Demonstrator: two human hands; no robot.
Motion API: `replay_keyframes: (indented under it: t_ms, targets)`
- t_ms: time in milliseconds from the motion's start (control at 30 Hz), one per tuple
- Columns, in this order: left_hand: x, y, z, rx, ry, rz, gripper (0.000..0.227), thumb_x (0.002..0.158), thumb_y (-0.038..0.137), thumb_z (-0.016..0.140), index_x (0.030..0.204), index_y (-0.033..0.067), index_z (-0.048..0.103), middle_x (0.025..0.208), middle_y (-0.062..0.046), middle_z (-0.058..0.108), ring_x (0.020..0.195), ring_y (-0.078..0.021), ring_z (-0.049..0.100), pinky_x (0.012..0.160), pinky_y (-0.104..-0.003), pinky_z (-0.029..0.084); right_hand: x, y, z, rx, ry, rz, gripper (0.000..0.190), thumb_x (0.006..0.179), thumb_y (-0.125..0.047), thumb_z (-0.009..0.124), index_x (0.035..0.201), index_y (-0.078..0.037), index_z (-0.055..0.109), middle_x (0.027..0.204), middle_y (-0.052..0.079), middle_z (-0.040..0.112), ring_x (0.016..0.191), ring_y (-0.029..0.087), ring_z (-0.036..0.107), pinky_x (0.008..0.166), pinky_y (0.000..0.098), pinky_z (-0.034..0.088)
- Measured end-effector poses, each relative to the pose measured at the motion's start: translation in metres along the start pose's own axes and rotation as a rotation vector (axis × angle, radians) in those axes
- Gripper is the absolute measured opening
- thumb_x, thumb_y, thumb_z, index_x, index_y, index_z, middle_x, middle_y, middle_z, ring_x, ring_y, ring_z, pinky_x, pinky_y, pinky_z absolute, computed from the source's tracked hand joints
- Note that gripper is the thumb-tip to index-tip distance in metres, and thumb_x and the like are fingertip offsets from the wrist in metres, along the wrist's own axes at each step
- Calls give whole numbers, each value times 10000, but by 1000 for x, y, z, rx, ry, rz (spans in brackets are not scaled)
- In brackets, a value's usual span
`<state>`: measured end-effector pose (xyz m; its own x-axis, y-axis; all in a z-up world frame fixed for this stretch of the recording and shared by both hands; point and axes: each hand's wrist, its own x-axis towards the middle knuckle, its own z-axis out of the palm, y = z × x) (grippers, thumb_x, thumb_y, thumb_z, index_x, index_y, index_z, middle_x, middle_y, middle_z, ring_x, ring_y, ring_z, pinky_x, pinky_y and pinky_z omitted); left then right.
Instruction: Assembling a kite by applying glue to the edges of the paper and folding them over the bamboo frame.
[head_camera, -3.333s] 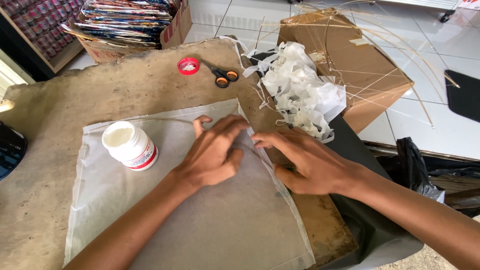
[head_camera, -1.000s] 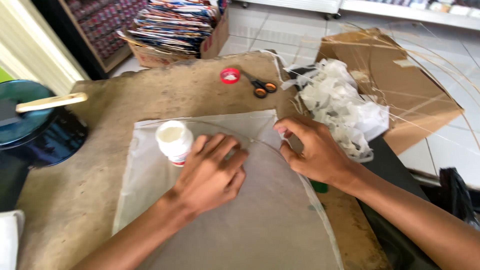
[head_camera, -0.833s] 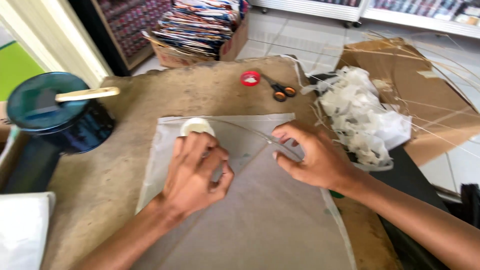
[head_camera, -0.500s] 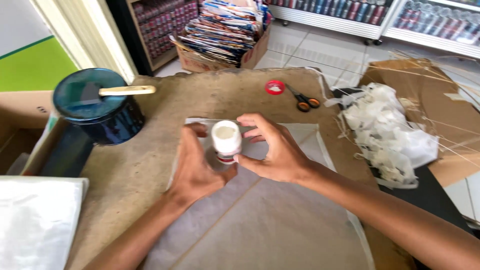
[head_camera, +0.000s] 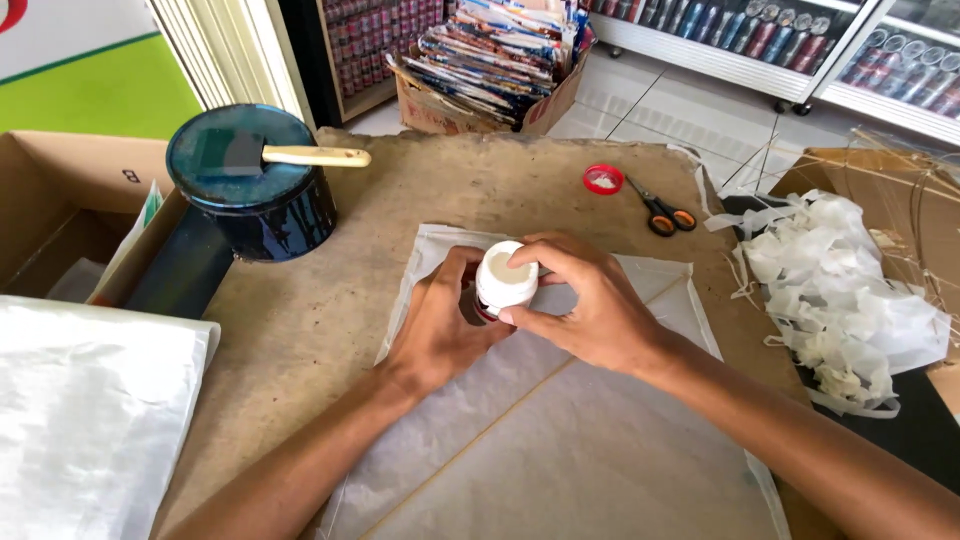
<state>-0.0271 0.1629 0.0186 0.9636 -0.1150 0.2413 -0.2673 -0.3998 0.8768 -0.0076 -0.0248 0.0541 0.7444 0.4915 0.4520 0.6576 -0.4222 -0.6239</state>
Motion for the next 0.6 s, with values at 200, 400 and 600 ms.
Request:
replay_keyframes:
  t_ms: [200,400,600]
  targets:
    - [-1,-5,2,37,1,73,599,749,120,830,1267,27,544,1168,-246,683,1157,-430,682,960,-513,574,-3,9,-3,-99,-30,-85,231,800,-97,816,1008,-121,717,1173,137,658,1033,344,719,879,431,604]
    - [1,-10,3,63,0,131,620,747,77,841,1275,-6,526,1167,-286,656,1151,-471,672,973,-539,561,-5,11,0,-111,-22,-119,147,811,-101,810,904,-78,700,1171,165,646,1009,375,711,889,478,582]
    - [1,-11,5,74,13,158,628,737,77,853,1268,-5,528,1149,-289,655,1129,-478,678,971,-537,561,-5,4,-3,-101,-60,-98,135,813,-101,789,892,-40,698,1200,195,631,1036,409,702,922,486,563]
